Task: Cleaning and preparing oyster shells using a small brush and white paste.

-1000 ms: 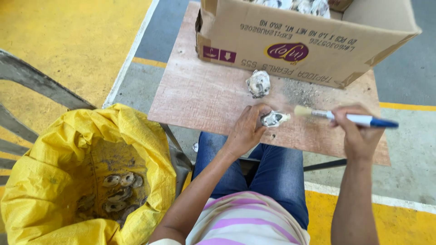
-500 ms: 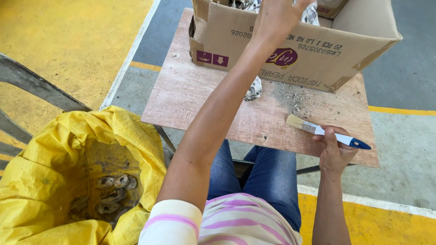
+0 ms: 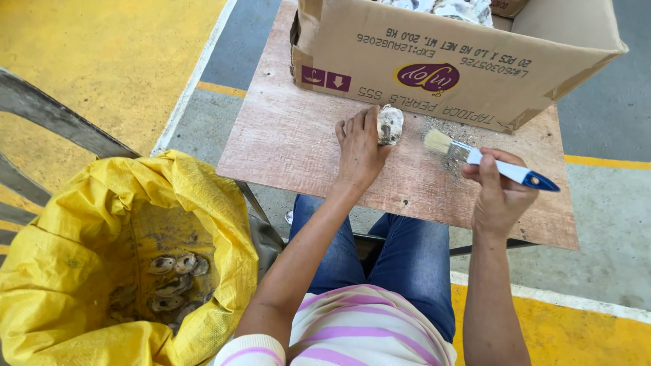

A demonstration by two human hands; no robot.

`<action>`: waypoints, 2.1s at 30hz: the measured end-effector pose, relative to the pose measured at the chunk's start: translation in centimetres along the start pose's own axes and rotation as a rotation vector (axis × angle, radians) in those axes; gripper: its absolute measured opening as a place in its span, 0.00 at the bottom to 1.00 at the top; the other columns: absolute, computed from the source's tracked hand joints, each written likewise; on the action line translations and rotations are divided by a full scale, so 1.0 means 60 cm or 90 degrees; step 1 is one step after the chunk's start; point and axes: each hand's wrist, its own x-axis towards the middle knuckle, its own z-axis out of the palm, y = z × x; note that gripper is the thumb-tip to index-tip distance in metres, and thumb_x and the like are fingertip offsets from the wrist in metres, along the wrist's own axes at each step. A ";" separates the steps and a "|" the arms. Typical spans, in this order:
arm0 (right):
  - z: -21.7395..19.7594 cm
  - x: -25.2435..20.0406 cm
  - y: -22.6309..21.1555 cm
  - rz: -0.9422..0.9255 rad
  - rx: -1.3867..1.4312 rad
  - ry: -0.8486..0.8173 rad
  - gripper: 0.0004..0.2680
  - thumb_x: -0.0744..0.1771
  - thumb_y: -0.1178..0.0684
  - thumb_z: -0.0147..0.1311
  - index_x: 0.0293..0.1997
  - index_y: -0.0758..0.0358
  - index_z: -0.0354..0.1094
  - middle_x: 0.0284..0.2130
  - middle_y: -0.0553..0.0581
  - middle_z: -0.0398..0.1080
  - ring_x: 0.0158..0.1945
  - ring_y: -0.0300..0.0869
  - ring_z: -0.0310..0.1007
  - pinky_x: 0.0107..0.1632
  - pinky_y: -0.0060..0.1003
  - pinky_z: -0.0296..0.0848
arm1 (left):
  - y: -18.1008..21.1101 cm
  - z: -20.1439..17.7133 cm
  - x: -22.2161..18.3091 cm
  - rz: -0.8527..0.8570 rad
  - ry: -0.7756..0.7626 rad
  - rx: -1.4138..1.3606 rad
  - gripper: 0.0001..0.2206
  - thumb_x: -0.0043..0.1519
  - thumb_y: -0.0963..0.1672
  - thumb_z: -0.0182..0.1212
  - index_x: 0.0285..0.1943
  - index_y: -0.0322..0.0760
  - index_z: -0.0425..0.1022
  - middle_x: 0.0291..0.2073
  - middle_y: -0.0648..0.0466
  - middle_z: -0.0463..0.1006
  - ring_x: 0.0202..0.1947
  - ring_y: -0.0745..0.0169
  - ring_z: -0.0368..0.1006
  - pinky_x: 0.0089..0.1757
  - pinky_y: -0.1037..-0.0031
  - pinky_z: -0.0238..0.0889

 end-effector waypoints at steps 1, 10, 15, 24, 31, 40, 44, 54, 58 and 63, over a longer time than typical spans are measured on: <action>0.014 0.008 0.001 -0.017 -0.029 -0.004 0.04 0.71 0.61 0.59 0.46 0.73 0.73 0.34 0.65 0.77 0.33 0.44 0.81 0.38 0.36 0.84 | -0.008 0.012 -0.003 0.036 0.050 -0.024 0.42 0.48 0.45 0.77 0.72 0.31 0.56 0.61 0.42 0.68 0.64 0.46 0.63 0.65 0.42 0.42; 0.066 0.006 0.038 -0.022 -0.199 -0.088 0.03 0.71 0.60 0.59 0.44 0.71 0.73 0.34 0.65 0.77 0.34 0.43 0.84 0.37 0.35 0.83 | 0.004 -0.007 -0.058 0.070 0.062 -0.102 0.49 0.45 0.45 0.78 0.74 0.36 0.47 0.59 0.44 0.66 0.63 0.47 0.61 0.67 0.43 0.40; 0.068 -0.008 0.000 0.043 -0.054 -0.091 0.03 0.72 0.60 0.59 0.45 0.70 0.73 0.34 0.64 0.76 0.33 0.42 0.80 0.38 0.35 0.84 | 0.005 -0.003 -0.067 0.127 0.086 -0.078 0.47 0.49 0.42 0.76 0.75 0.38 0.46 0.62 0.46 0.66 0.64 0.50 0.62 0.69 0.42 0.39; 0.048 -0.007 0.006 0.000 -0.071 -0.109 0.03 0.71 0.60 0.60 0.47 0.70 0.73 0.36 0.63 0.77 0.36 0.41 0.81 0.41 0.34 0.84 | 0.002 -0.014 -0.064 0.128 0.069 -0.117 0.44 0.52 0.39 0.73 0.76 0.40 0.47 0.65 0.48 0.66 0.66 0.50 0.62 0.69 0.47 0.42; 0.029 0.007 0.010 -0.016 -0.209 -0.148 0.02 0.71 0.61 0.60 0.45 0.68 0.74 0.40 0.62 0.75 0.39 0.41 0.82 0.43 0.33 0.86 | 0.002 -0.017 -0.061 0.113 0.061 -0.128 0.43 0.51 0.39 0.73 0.76 0.40 0.49 0.64 0.47 0.67 0.65 0.49 0.63 0.68 0.47 0.43; 0.036 0.030 -0.030 -0.004 -0.283 -0.263 0.03 0.69 0.64 0.61 0.47 0.70 0.75 0.44 0.61 0.74 0.44 0.41 0.77 0.48 0.32 0.80 | 0.003 -0.018 -0.062 0.109 0.069 -0.130 0.44 0.51 0.39 0.73 0.76 0.41 0.49 0.65 0.49 0.67 0.65 0.51 0.64 0.68 0.47 0.45; 0.043 0.014 -0.031 0.050 -0.083 -0.300 0.05 0.69 0.64 0.61 0.48 0.69 0.73 0.48 0.57 0.73 0.48 0.39 0.78 0.52 0.31 0.83 | 0.000 -0.012 -0.067 0.086 0.050 -0.129 0.45 0.50 0.40 0.74 0.75 0.39 0.48 0.63 0.48 0.66 0.64 0.48 0.62 0.67 0.44 0.42; 0.048 0.024 -0.008 0.060 -0.145 -0.225 0.03 0.67 0.60 0.63 0.43 0.61 0.77 0.43 0.59 0.78 0.44 0.40 0.80 0.45 0.28 0.82 | 0.001 -0.014 -0.063 0.105 0.059 -0.131 0.44 0.50 0.40 0.74 0.75 0.38 0.48 0.61 0.47 0.68 0.64 0.49 0.62 0.67 0.43 0.42; 0.042 0.024 0.004 -0.073 -0.276 -0.438 0.05 0.64 0.62 0.64 0.41 0.61 0.78 0.45 0.58 0.79 0.51 0.40 0.78 0.54 0.35 0.76 | 0.002 -0.020 -0.059 0.083 0.049 -0.139 0.44 0.50 0.40 0.74 0.75 0.39 0.48 0.60 0.46 0.68 0.64 0.49 0.63 0.66 0.43 0.42; 0.011 0.059 -0.032 -0.020 -0.387 -0.475 0.08 0.62 0.63 0.59 0.40 0.55 0.79 0.46 0.56 0.80 0.49 0.39 0.80 0.54 0.36 0.80 | 0.001 -0.015 -0.066 0.080 0.050 -0.131 0.44 0.50 0.39 0.74 0.75 0.41 0.49 0.59 0.48 0.70 0.64 0.50 0.63 0.67 0.42 0.41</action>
